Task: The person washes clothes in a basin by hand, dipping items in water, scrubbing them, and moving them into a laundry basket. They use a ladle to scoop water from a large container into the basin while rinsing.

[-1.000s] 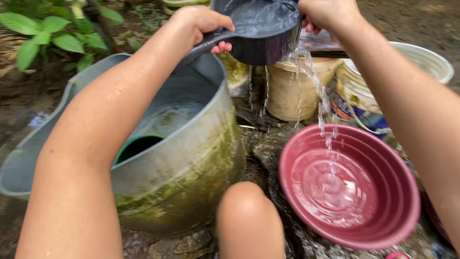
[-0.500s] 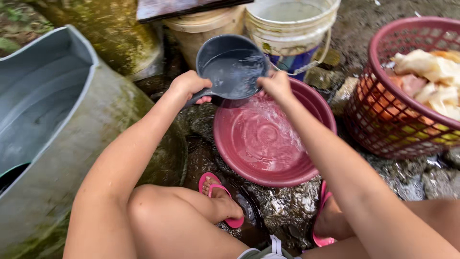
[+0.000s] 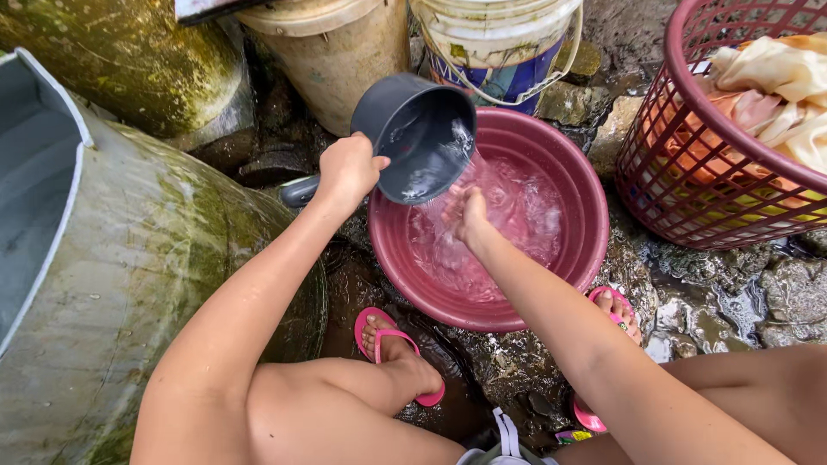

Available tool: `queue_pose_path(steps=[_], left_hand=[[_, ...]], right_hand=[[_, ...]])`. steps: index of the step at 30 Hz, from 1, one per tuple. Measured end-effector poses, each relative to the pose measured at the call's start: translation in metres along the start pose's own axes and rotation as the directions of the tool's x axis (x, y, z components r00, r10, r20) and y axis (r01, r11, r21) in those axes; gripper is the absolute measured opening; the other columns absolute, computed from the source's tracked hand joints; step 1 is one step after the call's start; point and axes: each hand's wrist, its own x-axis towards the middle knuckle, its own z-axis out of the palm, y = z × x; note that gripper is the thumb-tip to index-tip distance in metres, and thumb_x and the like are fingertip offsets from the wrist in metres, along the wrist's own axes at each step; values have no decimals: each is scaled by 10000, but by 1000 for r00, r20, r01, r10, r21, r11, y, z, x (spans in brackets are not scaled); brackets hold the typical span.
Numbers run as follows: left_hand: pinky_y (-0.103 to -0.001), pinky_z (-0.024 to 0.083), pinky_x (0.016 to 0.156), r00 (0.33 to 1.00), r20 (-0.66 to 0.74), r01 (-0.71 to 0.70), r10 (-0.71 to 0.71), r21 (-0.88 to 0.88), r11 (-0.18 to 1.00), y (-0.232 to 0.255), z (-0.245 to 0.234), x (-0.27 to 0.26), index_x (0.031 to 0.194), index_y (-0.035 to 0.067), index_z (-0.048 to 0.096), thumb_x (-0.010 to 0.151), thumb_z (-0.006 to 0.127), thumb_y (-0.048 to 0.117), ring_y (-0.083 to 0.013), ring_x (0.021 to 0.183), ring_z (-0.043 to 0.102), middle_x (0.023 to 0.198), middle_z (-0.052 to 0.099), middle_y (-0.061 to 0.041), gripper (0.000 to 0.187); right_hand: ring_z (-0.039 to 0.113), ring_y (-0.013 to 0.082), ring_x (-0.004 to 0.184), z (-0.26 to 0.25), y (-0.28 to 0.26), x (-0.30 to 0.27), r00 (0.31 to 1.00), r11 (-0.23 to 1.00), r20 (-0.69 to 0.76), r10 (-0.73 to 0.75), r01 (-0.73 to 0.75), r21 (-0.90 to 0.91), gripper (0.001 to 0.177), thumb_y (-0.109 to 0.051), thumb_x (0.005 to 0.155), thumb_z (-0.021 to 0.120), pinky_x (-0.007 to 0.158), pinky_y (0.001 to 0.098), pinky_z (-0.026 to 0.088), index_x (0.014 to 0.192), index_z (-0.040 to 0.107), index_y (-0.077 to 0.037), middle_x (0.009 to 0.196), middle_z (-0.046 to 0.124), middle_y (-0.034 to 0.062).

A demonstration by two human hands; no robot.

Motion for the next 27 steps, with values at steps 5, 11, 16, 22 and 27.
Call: queue_pose_path(steps=[5, 11, 16, 22, 27], left_hand=[[-455, 478, 601, 999, 4, -52, 52, 8, 999, 6, 12, -6, 952, -39, 348, 755, 695, 199, -389, 664, 613, 642, 602, -224, 464], [-446, 477, 582, 927, -233, -271, 294, 125, 954, 5, 12, -26, 914, -10, 389, 696, 712, 75, -358, 708, 595, 772, 574, -198, 399], [-431, 478, 573, 887, -283, -263, 364, 338, 904, 12, -23, -36, 927, 6, 410, 545, 649, -27, -329, 720, 584, 821, 540, -166, 452], [-401, 520, 492, 815, -528, 36, 237, 455, 890, -44, -117, -14, 1104, -127, 425, 691, 591, 35, -325, 604, 622, 733, 570, -184, 473], [-455, 512, 564, 738, -664, 155, 117, 336, 929, -142, -227, -43, 784, 5, 630, 826, 624, 243, -384, 621, 611, 708, 628, -208, 242]], right_hand=[[568, 219, 622, -44, -3, 29, 989, 948, -142, 30, -73, -310, 87, -163, 792, 490, 606, 462, 501, 823, 556, -115, 692, 567, 47], [600, 310, 885, -35, -7, 28, 954, 947, -215, 210, -253, -200, 204, -48, 879, 438, 796, 472, 561, 1080, 469, -41, 929, 543, 150], [558, 259, 931, 58, -65, -58, 996, 968, -53, 68, -79, -237, 340, -285, 894, 413, 767, 377, 564, 1142, 477, -61, 1137, 473, 117], [551, 256, 1040, 188, -129, -98, 993, 861, 107, 52, 10, -509, 239, -166, 813, 491, 853, 429, 499, 1014, 607, -111, 1160, 491, 137], [542, 186, 1083, 321, -117, -166, 872, 671, 490, 8, 358, -649, 284, -231, 820, 490, 913, 343, 480, 1060, 628, -167, 1167, 516, 65]])
